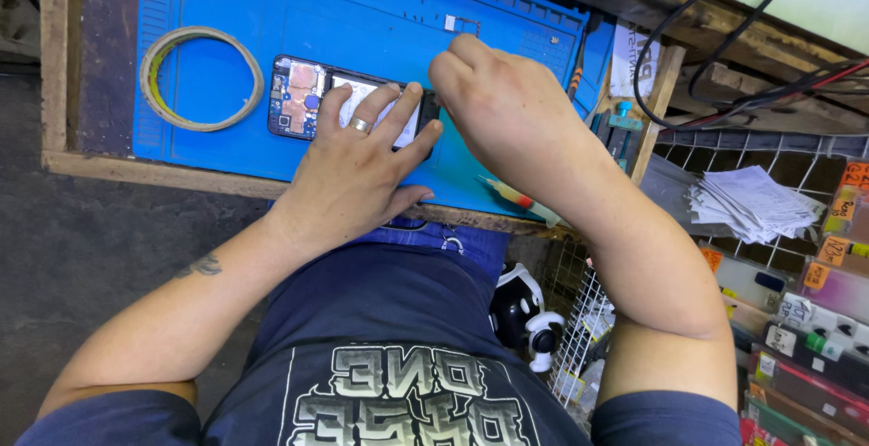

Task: The person is repairing a disassembled smartphone by connecting internal ribbon cables and securing components. They use a small screwdriver to tighten screws on the device's frame and then attach a camera module to the back of the phone.

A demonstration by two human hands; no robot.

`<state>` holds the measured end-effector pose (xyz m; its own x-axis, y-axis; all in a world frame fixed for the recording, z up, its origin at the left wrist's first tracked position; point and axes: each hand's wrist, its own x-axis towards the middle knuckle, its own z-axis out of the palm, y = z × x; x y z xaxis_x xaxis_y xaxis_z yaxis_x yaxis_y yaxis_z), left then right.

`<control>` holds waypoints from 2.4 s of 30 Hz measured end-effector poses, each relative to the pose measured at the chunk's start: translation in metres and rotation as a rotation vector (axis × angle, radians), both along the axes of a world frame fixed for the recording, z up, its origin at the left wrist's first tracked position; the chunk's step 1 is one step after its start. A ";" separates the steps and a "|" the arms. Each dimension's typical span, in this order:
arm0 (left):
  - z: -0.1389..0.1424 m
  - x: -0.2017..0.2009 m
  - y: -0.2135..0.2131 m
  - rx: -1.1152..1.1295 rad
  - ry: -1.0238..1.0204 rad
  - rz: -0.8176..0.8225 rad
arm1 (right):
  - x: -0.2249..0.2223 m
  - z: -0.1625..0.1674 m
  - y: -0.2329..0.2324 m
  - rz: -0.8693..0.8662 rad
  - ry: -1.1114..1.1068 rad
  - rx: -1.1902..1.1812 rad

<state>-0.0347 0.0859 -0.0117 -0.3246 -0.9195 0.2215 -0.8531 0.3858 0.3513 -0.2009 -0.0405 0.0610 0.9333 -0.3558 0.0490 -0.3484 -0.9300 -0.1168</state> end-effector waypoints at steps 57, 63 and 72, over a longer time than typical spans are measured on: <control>-0.002 0.002 -0.004 0.000 0.030 -0.004 | -0.026 0.023 0.006 -0.201 -0.200 0.035; -0.007 0.028 -0.025 -0.146 0.237 0.102 | -0.061 0.012 0.019 -0.386 -0.632 0.151; 0.000 0.059 -0.088 -0.357 0.028 0.320 | -0.085 -0.038 0.031 -0.572 -1.121 0.608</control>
<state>0.0239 -0.0017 -0.0114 -0.0273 -0.8371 0.5463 -0.9408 0.2062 0.2689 -0.2857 -0.0098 0.0228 0.2204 -0.9043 0.3657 -0.1114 -0.3958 -0.9116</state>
